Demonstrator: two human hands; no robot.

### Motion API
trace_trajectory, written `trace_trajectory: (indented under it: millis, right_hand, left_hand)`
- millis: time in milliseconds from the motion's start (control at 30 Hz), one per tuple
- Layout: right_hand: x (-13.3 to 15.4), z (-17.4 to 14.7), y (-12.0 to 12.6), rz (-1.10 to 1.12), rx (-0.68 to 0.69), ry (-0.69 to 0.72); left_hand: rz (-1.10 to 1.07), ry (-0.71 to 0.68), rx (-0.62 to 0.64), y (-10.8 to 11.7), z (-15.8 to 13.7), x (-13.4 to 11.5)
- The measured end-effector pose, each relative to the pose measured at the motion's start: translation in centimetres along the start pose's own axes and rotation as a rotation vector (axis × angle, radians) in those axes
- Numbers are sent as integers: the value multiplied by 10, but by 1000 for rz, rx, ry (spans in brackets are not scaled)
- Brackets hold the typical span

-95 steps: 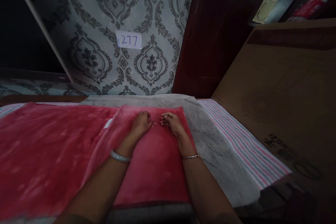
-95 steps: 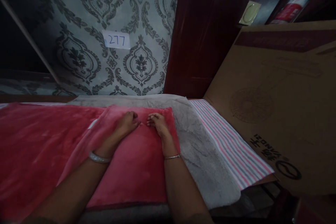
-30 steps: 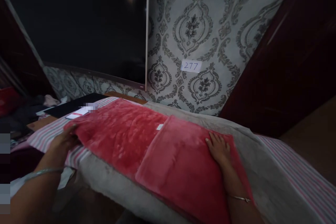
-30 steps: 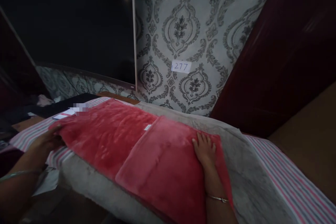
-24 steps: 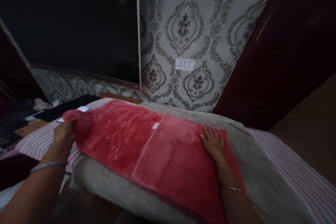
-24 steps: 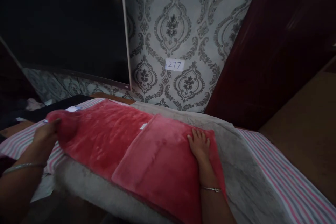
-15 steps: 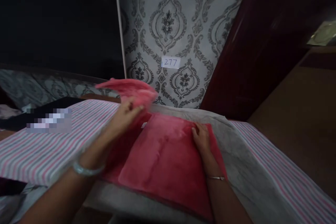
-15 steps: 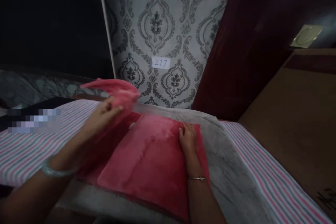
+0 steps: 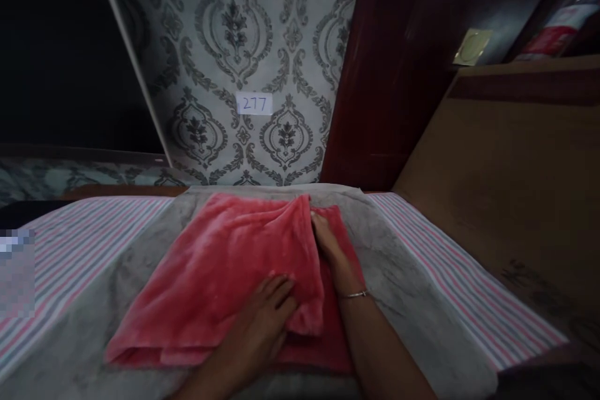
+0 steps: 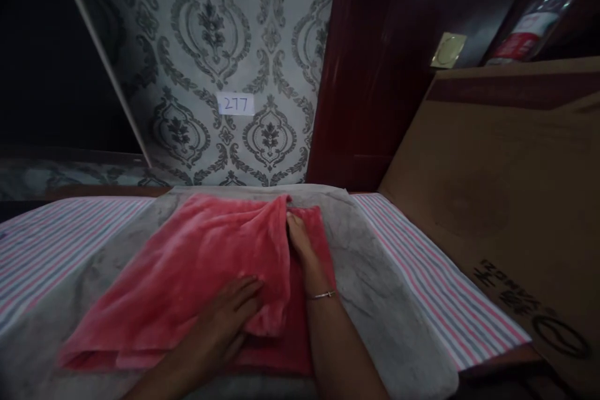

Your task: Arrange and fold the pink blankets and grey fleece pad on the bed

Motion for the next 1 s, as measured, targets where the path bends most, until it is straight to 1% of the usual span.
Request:
trace_trajectory:
  millis: [67, 167, 200, 267, 367, 433, 467, 533, 567, 600, 633, 667, 767, 800, 833, 900, 967, 1000]
  right_hand:
    - [2, 6, 4, 37, -39, -35]
    - [6, 2, 1, 100, 1, -103]
    - [9, 1, -2, 111, 18, -127]
    - [17, 0, -11, 108, 21, -169]
    - [37, 11, -26, 50, 16, -171]
    - [55, 24, -30, 34, 3, -128]
    - [64, 32, -28, 40, -15, -75]
    - [79, 42, -17, 56, -65, 82]
    - [82, 44, -7, 54, -94, 155]
    - [81, 44, 3, 42, -125, 188]
    - [73, 41, 14, 20, -155, 172]
    - [61, 37, 24, -7, -180, 111]
    - [15, 16, 50, -68, -203, -111]
    - [3, 10, 55, -70, -191, -149]
    - [-7, 5, 59, -64, -177, -170]
    - [-21, 1, 63, -44, -152, -199]
    - [-25, 2, 63, -25, -134, -211]
    - [-25, 4, 62, -18, -127, -213]
  left_hand:
    - [-19, -3, -105, 4, 3, 3]
    - [-143, 64, -245, 12, 4, 13]
    - [-197, 106, -263, 15, 5, 17]
    - [-289, 198, -259, 23, 9, 24]
    - [-350, 288, -234, 42, 19, 26]
    - [-337, 264, -271, 57, 30, 18]
    - [-317, 226, -302, 64, 35, 12]
    - [-263, 101, -374, 72, 44, -4]
    - [-237, 35, -398, 71, 48, -13]
    - [-217, -15, -403, 66, 50, -21]
    - [-202, -48, -379, 56, 52, -28]
    - [-192, -60, -321, 43, 53, -33]
    - [-130, -79, -42, -10, 50, -43]
    - [-88, -98, 33, -27, 48, -44]
    - [-44, -115, 82, -41, 44, -44]
    - [17, -130, 106, -58, 38, -42]
    - [23, -125, 118, -64, 33, -39]
    - [23, -123, 120, -63, 32, -39]
Point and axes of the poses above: each hand's wrist, its own z-axis towards the middle knuckle, its own y-axis out of the back of the hand, x = y × z, the point moved 5 cm from there along z, towards the middle knuckle, and after that the axes turned 4 degrees about -x, right-handed, at the moved point
